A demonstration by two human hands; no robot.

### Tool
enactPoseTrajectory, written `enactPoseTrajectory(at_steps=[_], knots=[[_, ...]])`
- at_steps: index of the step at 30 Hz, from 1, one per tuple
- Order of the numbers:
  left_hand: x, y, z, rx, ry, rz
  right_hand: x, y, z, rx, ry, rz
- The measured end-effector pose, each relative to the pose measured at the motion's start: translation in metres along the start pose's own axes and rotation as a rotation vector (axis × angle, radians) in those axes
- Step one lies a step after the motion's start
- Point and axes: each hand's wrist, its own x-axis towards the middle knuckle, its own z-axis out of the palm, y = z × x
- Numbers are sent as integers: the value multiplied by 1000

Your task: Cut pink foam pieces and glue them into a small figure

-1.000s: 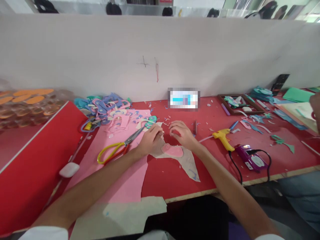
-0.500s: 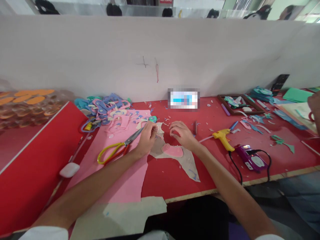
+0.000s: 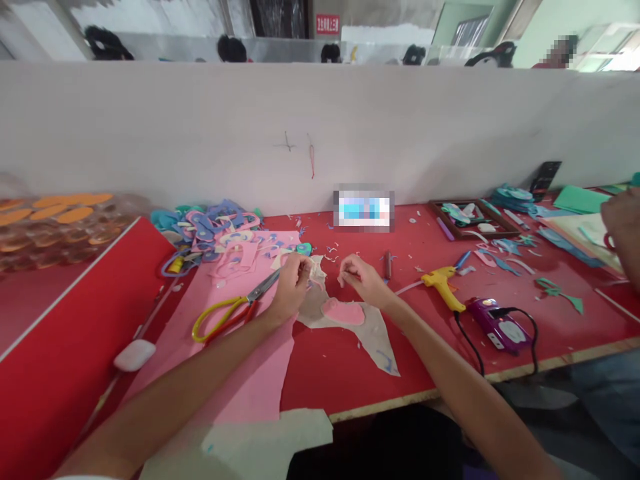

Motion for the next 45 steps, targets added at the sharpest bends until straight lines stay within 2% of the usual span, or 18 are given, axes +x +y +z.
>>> enactPoseTrajectory(at_steps=[5, 10, 17, 22, 26, 28, 32, 35, 38, 42, 45], knots=[[3, -4, -2, -65, 45, -109, 4, 4, -7, 193, -30, 53], [5, -12, -1, -204, 90, -249, 4, 3, -17, 268, 72, 146], [9, -24, -3, -279, 139, -300, 4, 5, -29, 502, 179, 292], [11, -24, -4, -327, 157, -359, 4, 6, -35, 525, 259, 312], [11, -19, -4, -368, 146, -353, 2, 6, -39, 527, 293, 361], [10, -16, -3, -406, 96, -342, 2, 4, -39, 552, 301, 370], [6, -6, 1, -487, -128, -351, 2, 0, -31, 607, 288, 346], [4, 2, 3, -445, -266, -255, 3, -1, -22, 632, 259, 308], [1, 6, 3, -349, -372, -147, 4, -2, -14, 646, 196, 265], [-5, 8, 3, -283, -555, -126, 2, -8, -8, 645, 79, 190], [-8, 9, 4, -248, -644, -96, 0, -12, -7, 640, 11, 162]])
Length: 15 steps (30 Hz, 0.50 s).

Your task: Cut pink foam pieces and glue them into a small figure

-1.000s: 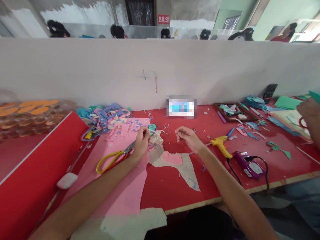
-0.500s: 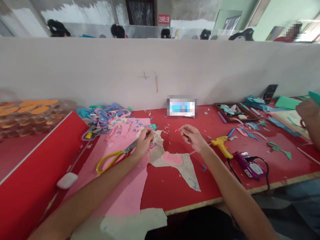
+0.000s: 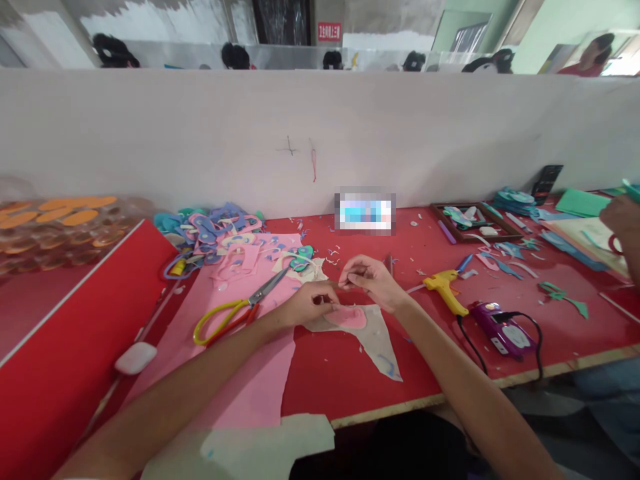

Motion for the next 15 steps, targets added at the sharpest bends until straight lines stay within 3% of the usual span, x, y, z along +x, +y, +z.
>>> enactPoseTrajectory(at_steps=[6, 15], knots=[[0, 1, 0, -13, -38, 6, -2, -5, 1, -5, -94, -23], [3, 2, -1, 20, 81, 77, -4, -7, 5, 63, -94, -57]])
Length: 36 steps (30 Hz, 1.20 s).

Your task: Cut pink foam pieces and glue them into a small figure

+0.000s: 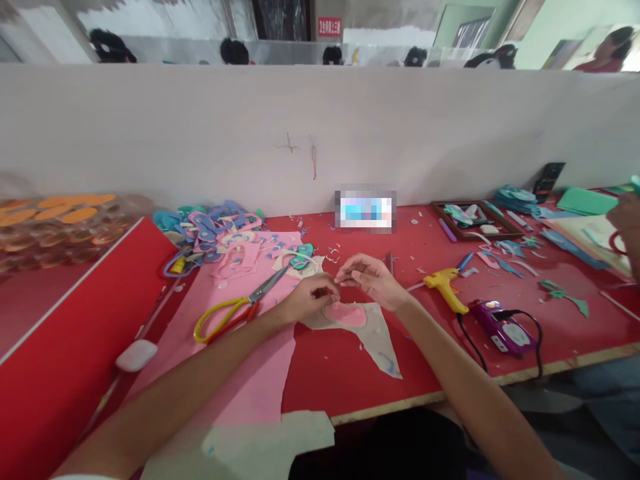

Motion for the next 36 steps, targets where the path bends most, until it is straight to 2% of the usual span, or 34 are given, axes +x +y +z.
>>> enactPoseTrajectory(at_steps=[6, 10, 22, 28, 36], knots=[[2, -4, 2, -6, 85, -22, 0, -2, 0, 29, 25, -22], [1, -6, 3, 26, 73, -34, 0, -3, -2, 43, 47, -55], [1, -7, 6, 196, 54, -35, 2, -8, -12, 32, 293, -126], [1, -6, 6, 206, 64, -28, 3, -7, -14, 64, 285, -135], [-1, -16, 9, 100, 145, -143, 2, -9, -8, 44, 229, -67]])
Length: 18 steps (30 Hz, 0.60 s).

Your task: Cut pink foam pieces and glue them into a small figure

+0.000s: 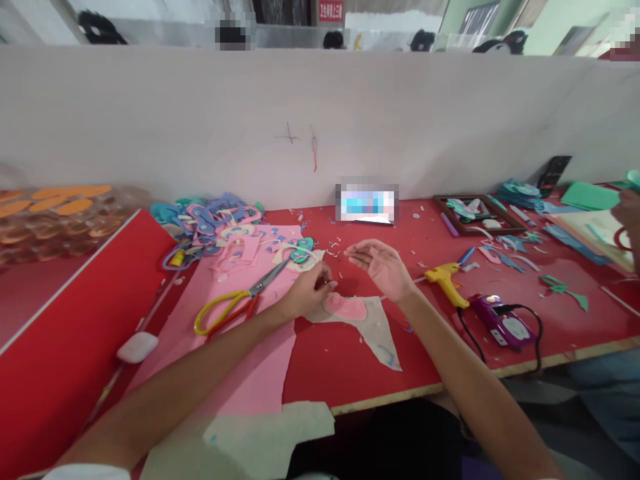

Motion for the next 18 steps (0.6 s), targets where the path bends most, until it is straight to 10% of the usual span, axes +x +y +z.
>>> enactPoseTrajectory(at_steps=[18], knots=[[-4, 17, -6, -42, -153, 24, -8, 3, 5, -3, -300, 140]])
